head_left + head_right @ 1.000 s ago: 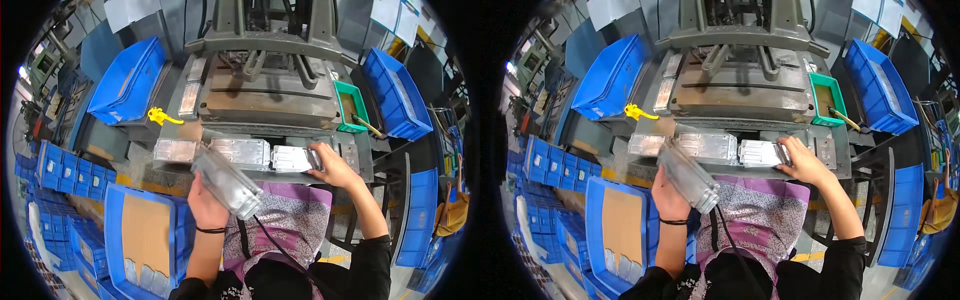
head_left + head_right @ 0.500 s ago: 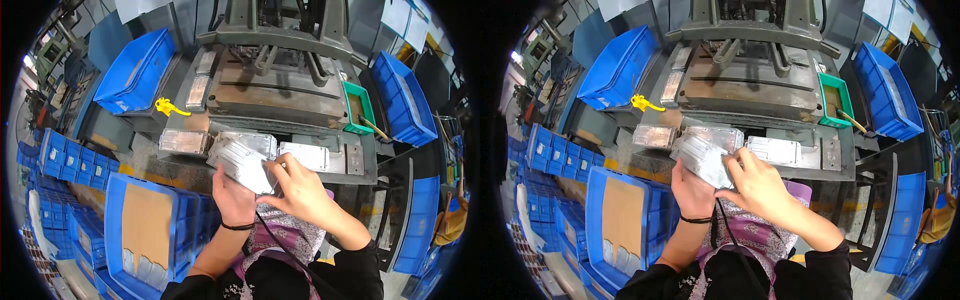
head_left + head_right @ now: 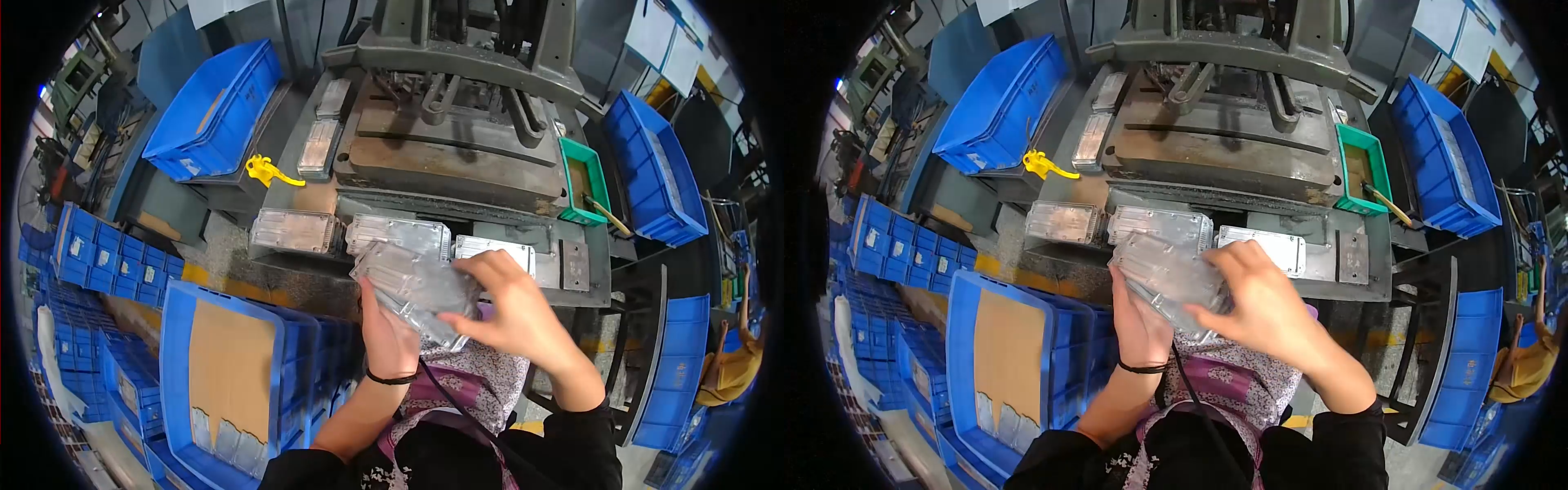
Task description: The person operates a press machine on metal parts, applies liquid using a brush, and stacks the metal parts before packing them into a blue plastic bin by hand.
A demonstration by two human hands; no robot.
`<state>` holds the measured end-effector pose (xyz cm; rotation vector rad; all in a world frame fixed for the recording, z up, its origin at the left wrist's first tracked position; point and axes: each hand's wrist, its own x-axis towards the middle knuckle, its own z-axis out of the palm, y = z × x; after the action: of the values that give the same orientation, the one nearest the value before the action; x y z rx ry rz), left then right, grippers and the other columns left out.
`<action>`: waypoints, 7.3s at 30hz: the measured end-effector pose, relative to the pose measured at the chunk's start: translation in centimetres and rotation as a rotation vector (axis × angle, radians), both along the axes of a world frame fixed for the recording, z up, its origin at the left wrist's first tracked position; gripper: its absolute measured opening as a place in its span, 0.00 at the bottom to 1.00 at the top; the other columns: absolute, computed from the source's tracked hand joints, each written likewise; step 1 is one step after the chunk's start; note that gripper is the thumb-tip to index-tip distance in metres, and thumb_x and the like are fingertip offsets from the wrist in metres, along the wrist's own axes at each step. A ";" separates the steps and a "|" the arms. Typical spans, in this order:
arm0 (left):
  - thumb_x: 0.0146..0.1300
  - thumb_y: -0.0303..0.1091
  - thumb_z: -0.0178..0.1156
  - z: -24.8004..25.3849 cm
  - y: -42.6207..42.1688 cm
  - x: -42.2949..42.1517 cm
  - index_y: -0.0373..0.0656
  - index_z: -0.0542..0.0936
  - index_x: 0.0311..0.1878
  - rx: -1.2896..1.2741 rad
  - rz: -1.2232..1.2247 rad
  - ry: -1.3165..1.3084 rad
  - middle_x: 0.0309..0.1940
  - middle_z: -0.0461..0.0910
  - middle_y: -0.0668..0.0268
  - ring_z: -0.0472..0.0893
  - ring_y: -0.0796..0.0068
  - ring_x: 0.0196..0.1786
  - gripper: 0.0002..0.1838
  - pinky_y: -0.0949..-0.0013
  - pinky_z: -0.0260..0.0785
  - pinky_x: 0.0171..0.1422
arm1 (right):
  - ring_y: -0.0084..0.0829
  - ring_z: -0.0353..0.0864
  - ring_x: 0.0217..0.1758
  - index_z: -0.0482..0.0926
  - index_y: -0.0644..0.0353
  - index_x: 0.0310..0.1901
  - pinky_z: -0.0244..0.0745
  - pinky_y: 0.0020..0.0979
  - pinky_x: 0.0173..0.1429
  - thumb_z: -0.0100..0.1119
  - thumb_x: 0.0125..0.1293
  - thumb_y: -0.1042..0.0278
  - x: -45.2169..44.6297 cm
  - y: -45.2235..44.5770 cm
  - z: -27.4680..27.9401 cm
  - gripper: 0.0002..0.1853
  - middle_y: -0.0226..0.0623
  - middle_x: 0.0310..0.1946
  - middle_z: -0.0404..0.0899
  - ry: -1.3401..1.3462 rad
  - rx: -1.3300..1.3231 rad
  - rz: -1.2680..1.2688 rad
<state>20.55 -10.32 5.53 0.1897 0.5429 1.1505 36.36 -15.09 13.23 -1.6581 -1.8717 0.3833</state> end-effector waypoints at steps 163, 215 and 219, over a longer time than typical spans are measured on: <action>0.65 0.46 0.52 2.1 5.9 -15.2 0.40 0.63 0.64 0.575 0.453 0.372 0.53 0.73 0.57 0.73 0.61 0.56 0.29 0.56 0.65 0.64 | 0.26 0.77 0.28 0.75 0.61 0.55 0.73 0.29 0.36 0.69 0.58 0.56 2.7 2.6 -2.4 0.26 0.37 0.34 0.80 0.177 -0.161 -0.196; 0.69 0.44 0.57 12.2 5.0 -7.9 0.39 0.66 0.46 0.799 -0.210 -0.681 0.38 0.74 0.58 0.77 0.61 0.34 0.18 0.54 0.73 0.40 | 0.38 0.69 0.67 0.67 0.64 0.65 0.61 0.34 0.70 0.64 0.51 0.78 35.1 16.5 -7.0 0.35 0.44 0.62 0.72 -0.118 0.004 -0.113; 0.67 0.58 0.55 7.3 6.9 -8.6 0.38 0.64 0.62 0.575 0.154 -0.274 0.48 0.73 0.58 0.77 0.59 0.44 0.34 0.48 0.70 0.48 | 0.37 0.69 0.66 0.69 0.64 0.63 0.60 0.35 0.70 0.66 0.47 0.80 24.3 7.3 -1.2 0.36 0.42 0.59 0.71 -0.139 -0.096 -0.175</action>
<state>11.90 -3.42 12.80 0.4818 -0.0280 1.4376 60.69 -7.82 12.08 -1.9407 -1.8118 0.2952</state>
